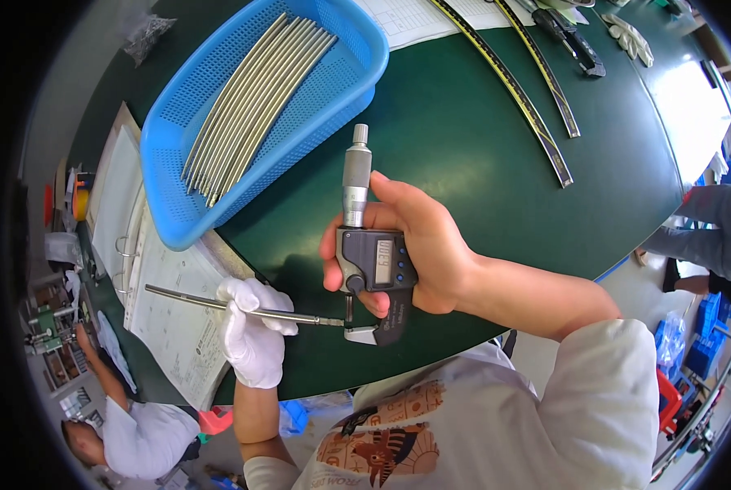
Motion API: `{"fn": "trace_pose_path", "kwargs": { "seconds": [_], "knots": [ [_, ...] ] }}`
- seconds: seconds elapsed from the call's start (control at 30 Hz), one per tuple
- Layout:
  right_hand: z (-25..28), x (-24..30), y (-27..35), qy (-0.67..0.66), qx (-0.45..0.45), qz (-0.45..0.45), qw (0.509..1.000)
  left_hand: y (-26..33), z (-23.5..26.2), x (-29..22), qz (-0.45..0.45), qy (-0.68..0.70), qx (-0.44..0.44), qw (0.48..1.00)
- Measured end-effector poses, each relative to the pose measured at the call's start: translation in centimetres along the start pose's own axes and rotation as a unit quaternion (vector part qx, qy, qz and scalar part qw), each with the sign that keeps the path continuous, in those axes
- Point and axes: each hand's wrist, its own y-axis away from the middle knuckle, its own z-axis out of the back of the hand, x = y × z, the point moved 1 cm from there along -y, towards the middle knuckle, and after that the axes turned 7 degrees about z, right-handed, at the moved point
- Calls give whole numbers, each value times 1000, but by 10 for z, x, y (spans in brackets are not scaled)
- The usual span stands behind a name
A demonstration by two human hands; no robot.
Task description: Measuring the diameter or length of thin metal rods using a digital micrometer at a factory quality control station.
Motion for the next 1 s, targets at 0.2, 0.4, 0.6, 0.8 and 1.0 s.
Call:
{"fn": "trace_pose_path", "kwargs": {
  "seconds": [0.2, 0.4, 0.6, 0.8, 1.0],
  "knots": [
    [-2, -1, 1, 13, -5, 6, 1000, 1, 0, -1, 4, 8, 8, 1000],
    [-3, 0, 1, 35, -8, -3, 999, 0, -2, 0, 5, -2, 16, 1000],
    [-4, 0, 1, 42, -8, -4, 999, 0, -3, -1, 7, -8, 17, 1000],
    [-2, -1, 0, 38, -6, -4, 999, 0, -3, 0, 14, -7, 9, 1000],
    [-3, -2, 1, 37, -14, 7, 999, 0, -3, 0, 18, -8, 6, 1000]
  ]
}}
